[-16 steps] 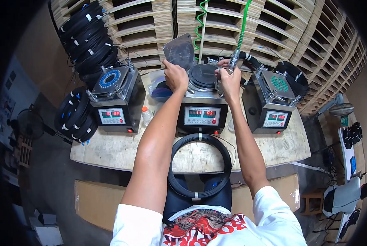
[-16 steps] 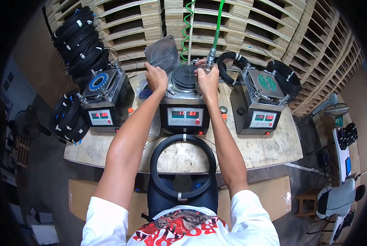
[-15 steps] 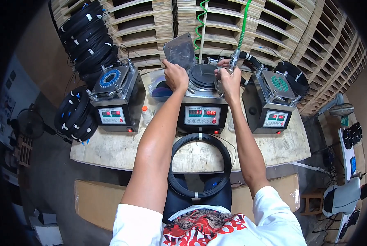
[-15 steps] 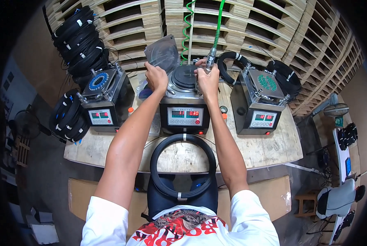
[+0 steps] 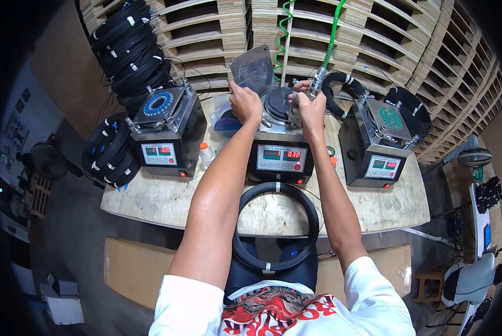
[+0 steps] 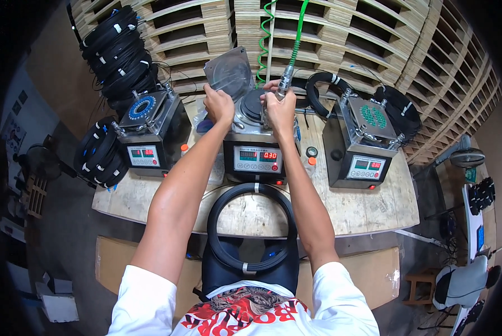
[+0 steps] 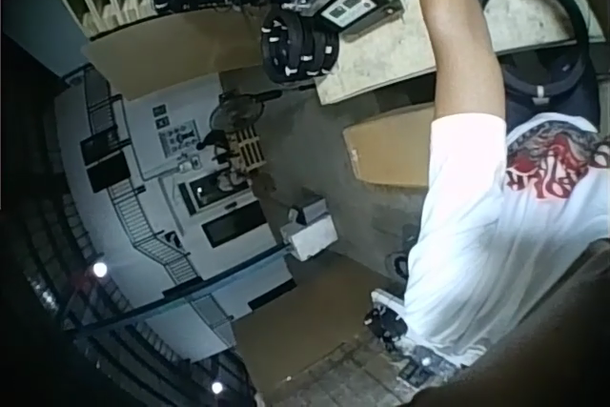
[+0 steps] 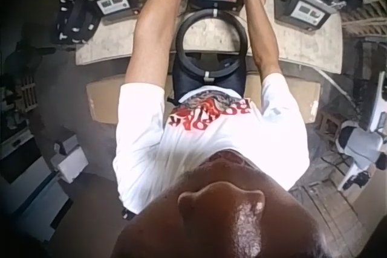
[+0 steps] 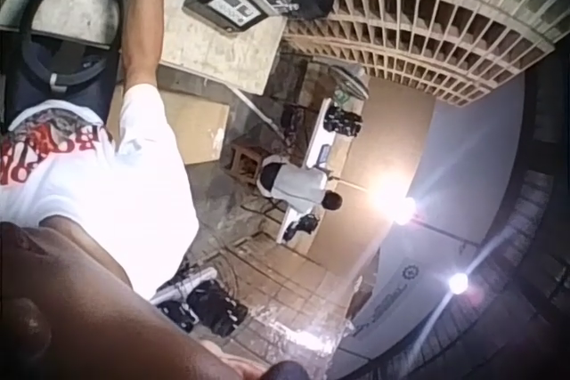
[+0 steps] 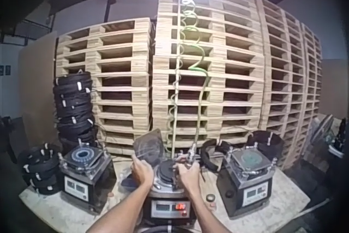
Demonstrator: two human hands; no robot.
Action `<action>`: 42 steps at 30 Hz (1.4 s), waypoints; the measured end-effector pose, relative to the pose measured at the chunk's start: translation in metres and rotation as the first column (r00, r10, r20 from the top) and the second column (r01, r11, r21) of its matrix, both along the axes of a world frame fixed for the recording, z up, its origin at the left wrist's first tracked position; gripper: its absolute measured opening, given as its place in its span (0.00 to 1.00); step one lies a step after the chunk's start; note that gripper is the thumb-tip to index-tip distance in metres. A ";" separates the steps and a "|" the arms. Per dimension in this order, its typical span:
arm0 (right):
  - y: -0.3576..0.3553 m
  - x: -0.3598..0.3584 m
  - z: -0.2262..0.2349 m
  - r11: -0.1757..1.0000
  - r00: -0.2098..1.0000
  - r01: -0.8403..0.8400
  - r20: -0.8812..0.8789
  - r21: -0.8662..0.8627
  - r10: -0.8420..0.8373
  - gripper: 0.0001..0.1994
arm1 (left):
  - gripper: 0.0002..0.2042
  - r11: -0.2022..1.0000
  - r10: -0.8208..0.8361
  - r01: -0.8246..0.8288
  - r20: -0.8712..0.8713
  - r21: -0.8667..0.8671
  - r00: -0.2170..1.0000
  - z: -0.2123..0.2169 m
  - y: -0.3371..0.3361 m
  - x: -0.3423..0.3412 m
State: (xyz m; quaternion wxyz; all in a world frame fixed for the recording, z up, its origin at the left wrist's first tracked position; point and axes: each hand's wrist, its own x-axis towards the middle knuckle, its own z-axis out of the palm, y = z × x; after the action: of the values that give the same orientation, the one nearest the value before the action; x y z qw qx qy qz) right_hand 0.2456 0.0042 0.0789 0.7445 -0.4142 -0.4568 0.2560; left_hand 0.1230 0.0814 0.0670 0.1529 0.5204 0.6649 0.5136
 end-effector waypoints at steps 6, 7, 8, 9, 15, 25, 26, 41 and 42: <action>0.022 -0.006 -0.007 0.998 0.999 0.052 -0.008 0.036 -0.052 0.06 | 0.19 1.000 0.010 -0.010 0.022 0.009 1.000 -0.004 0.003 0.001; 0.026 -0.005 -0.008 0.994 0.995 0.096 0.005 0.056 -0.097 0.05 | 0.19 1.000 0.008 -0.009 0.022 0.012 1.000 -0.005 0.004 0.001; 0.028 -0.005 -0.009 0.989 0.990 0.138 -0.011 0.051 -0.138 0.04 | 0.19 1.000 0.010 -0.011 0.023 0.021 1.000 -0.006 0.004 0.001; 0.033 -0.002 -0.013 0.989 0.990 0.141 -0.010 0.054 -0.141 0.04 | 0.19 0.999 0.011 -0.012 0.025 0.030 1.000 -0.006 0.005 0.002; 0.030 0.008 -0.019 0.839 0.855 0.498 0.034 0.219 -0.517 0.05 | 0.20 0.999 -0.023 0.020 0.068 0.046 0.997 -0.006 0.005 0.001; 0.042 -0.033 0.001 0.990 0.988 -0.003 -0.150 0.139 0.024 0.05 | 0.22 0.994 -0.102 0.100 0.038 0.052 0.994 -0.004 0.008 -0.002; 0.047 -0.034 0.001 0.989 0.988 0.018 -0.152 0.148 0.005 0.04 | 0.22 0.994 -0.094 0.091 0.036 0.064 0.995 -0.008 0.011 -0.004; 0.045 -0.025 0.023 0.954 0.964 -0.137 -0.185 0.266 0.190 0.04 | 0.24 0.993 -0.106 0.104 0.029 0.051 0.994 -0.009 0.012 -0.004; 0.043 -0.025 0.017 0.961 0.971 -0.159 -0.138 0.228 0.193 0.04 | 0.25 0.993 -0.110 0.108 0.042 0.049 0.993 -0.009 0.012 -0.005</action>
State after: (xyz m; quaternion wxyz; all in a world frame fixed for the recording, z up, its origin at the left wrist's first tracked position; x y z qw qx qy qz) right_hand 0.2208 0.0471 0.0960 0.7932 -0.2669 -0.4560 0.3026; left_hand 0.1175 0.0939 0.0576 0.1834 0.5479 0.6198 0.5310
